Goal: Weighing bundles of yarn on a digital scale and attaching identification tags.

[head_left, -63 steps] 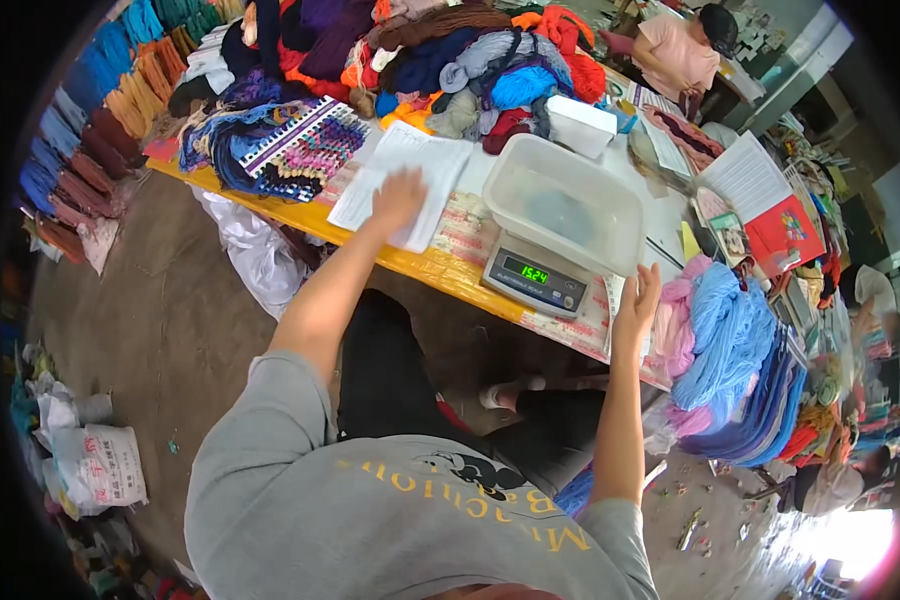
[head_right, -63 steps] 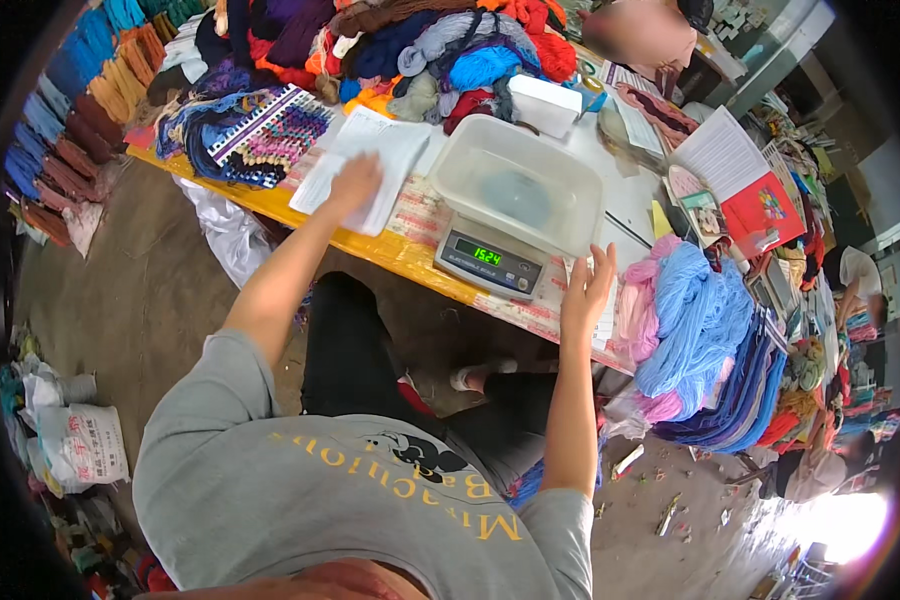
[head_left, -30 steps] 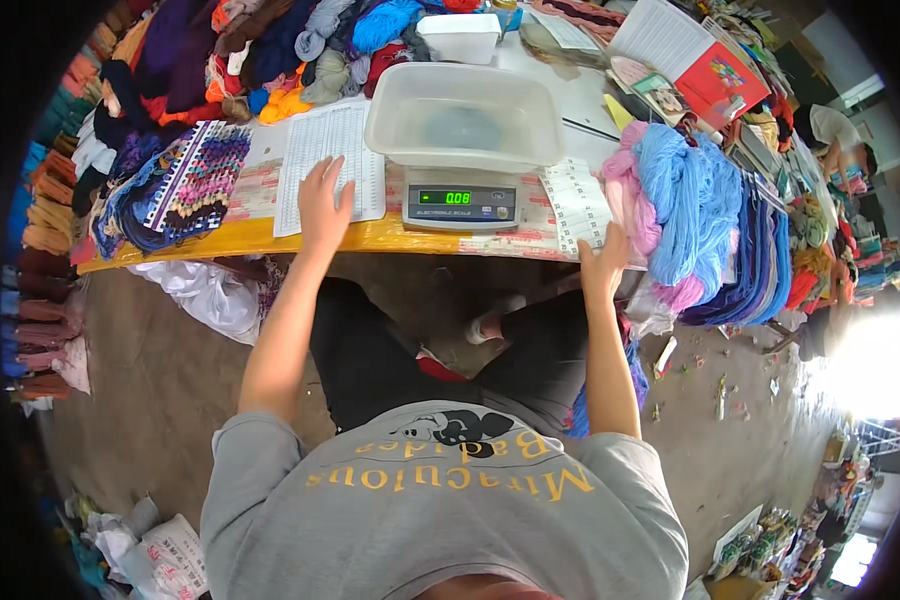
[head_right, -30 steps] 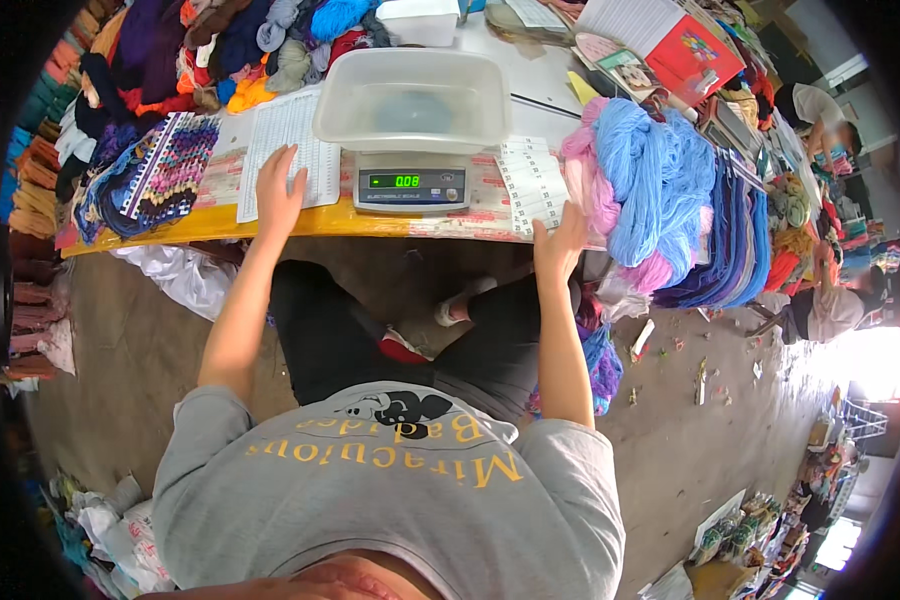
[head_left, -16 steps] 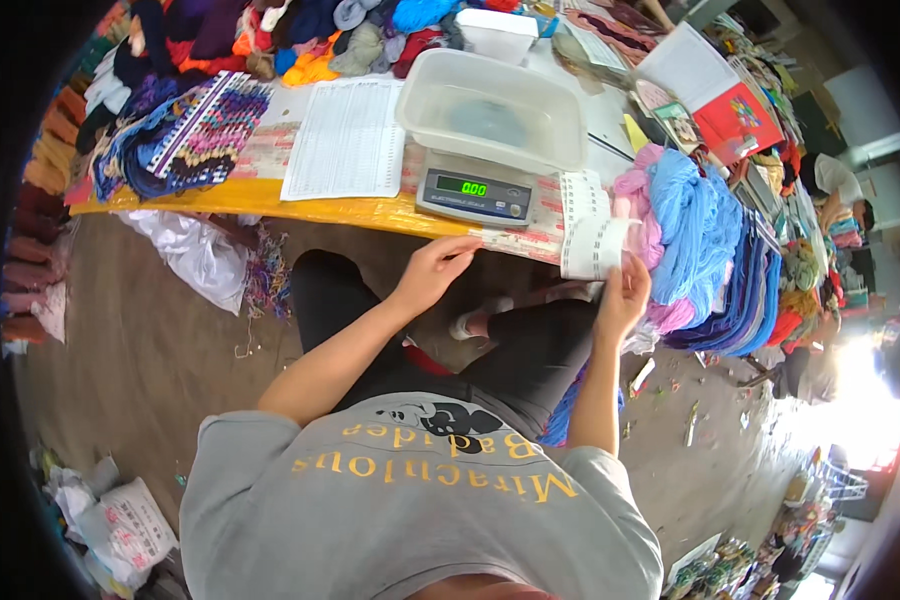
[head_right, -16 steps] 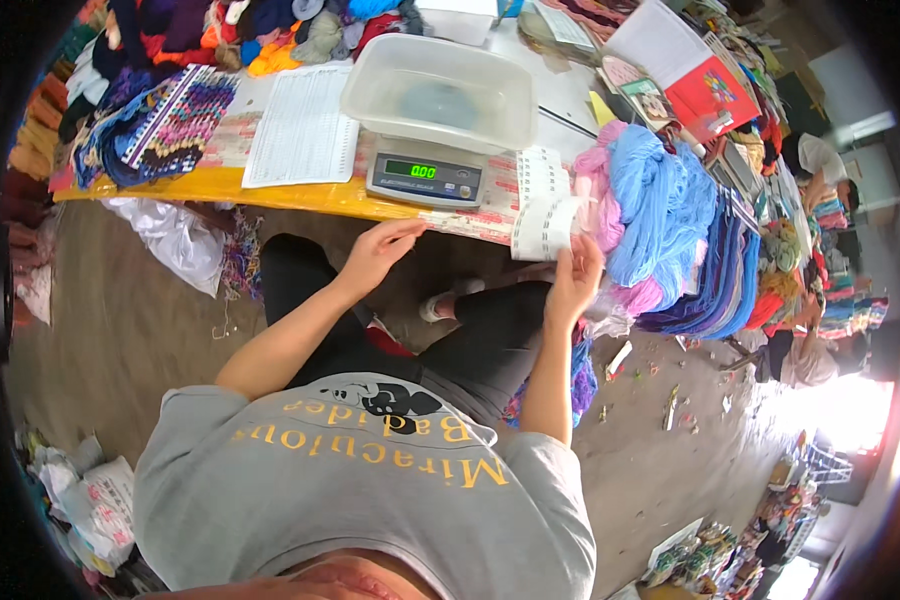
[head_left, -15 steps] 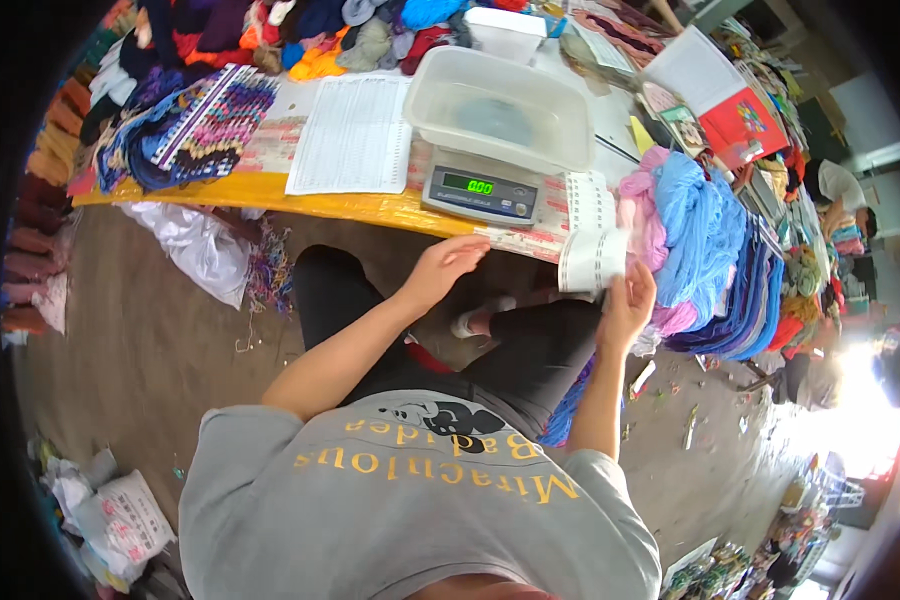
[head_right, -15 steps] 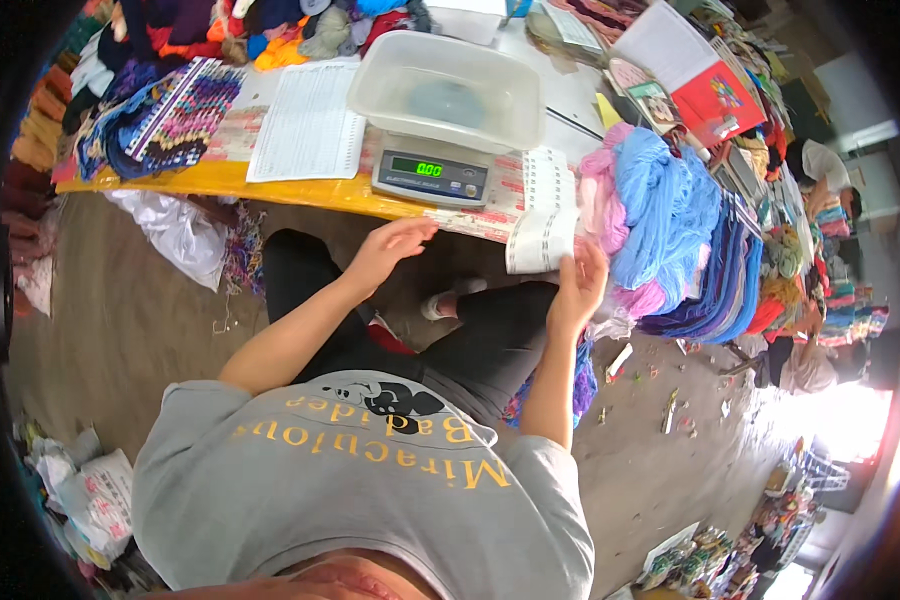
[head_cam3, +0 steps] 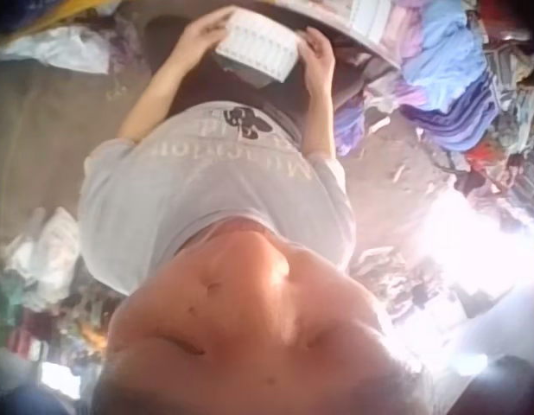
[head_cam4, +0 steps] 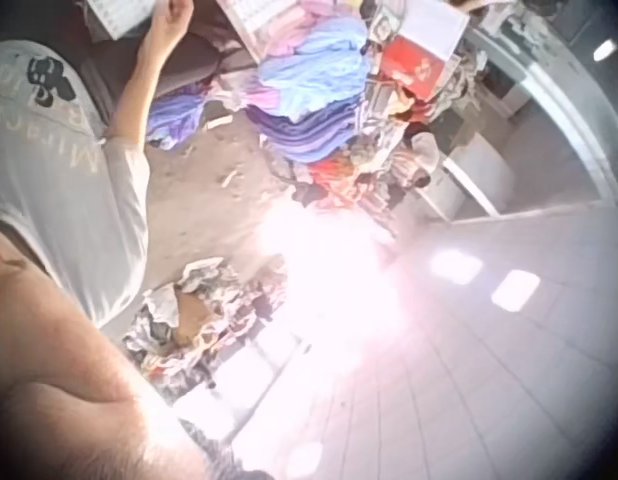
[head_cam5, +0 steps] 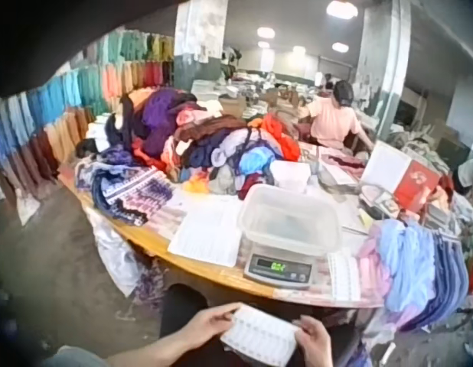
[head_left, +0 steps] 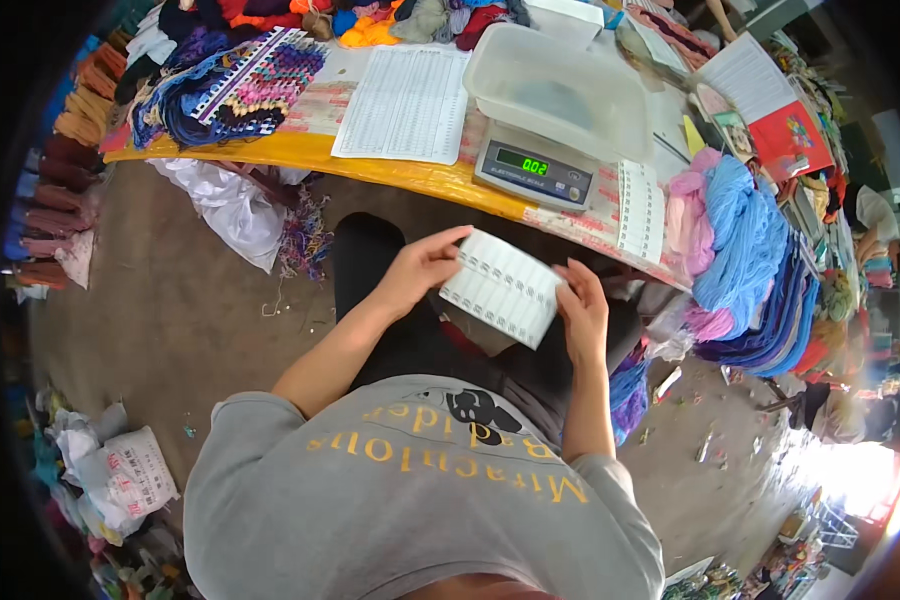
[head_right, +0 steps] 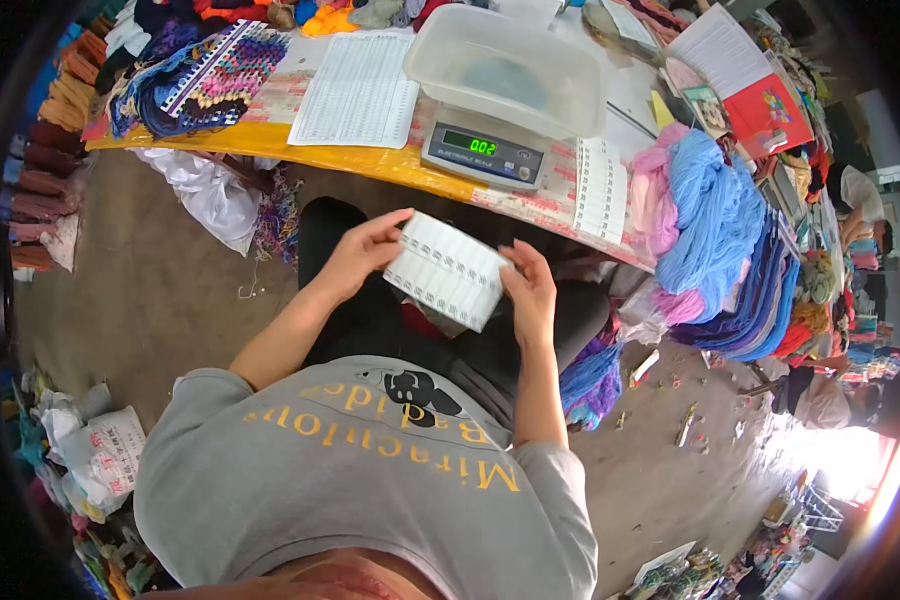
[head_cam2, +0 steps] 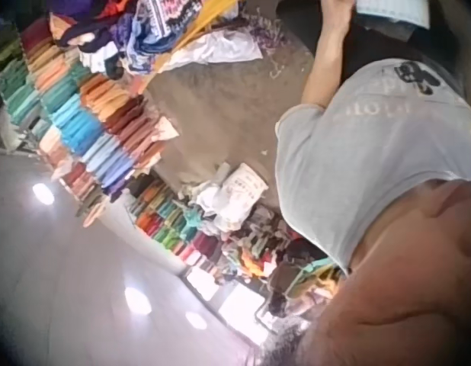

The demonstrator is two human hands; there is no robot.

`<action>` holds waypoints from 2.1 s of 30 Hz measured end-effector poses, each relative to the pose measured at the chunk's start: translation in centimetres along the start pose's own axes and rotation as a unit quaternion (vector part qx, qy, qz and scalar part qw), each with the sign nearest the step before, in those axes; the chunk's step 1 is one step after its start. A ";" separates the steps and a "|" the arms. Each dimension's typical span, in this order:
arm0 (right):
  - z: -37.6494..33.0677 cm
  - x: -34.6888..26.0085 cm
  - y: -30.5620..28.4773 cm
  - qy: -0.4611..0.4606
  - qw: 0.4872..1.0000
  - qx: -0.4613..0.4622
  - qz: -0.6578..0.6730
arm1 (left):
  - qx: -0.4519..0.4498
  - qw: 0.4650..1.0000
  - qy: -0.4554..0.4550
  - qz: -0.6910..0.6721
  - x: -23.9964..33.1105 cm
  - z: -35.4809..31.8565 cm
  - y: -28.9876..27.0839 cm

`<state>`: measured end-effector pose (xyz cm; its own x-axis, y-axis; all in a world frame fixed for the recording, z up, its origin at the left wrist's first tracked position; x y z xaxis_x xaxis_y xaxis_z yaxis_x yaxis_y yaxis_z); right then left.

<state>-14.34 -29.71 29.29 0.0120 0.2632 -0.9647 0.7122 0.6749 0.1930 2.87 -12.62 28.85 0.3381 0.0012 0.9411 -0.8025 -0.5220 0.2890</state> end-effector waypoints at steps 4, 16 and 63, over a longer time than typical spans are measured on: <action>-1.0 -0.2 5.9 0.032 0.980 -0.125 0.150 | 0.093 0.996 -0.007 -0.003 0.0 -1.6 -3.5; -0.4 2.2 7.0 0.066 0.990 -0.125 0.020 | 0.073 0.997 0.003 0.021 0.5 -2.9 -3.9; 8.6 6.2 14.5 -0.033 0.999 -0.025 0.008 | 0.283 0.946 0.159 -0.008 3.0 1.8 -16.2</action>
<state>2.13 -24.23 24.57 0.0696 0.2291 -0.9709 0.6764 0.7046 0.2147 17.78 -5.67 26.67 0.1108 0.2234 0.9684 -0.3765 -0.8924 0.2489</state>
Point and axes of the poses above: each hand's wrist, its own z-axis towards the middle knuckle, its own y-axis out of the palm, x = y × z, the point moved 10 cm from there along z, towards the middle knuckle, and after that the axes turned 3 degrees about z, right-handed, at the moved point
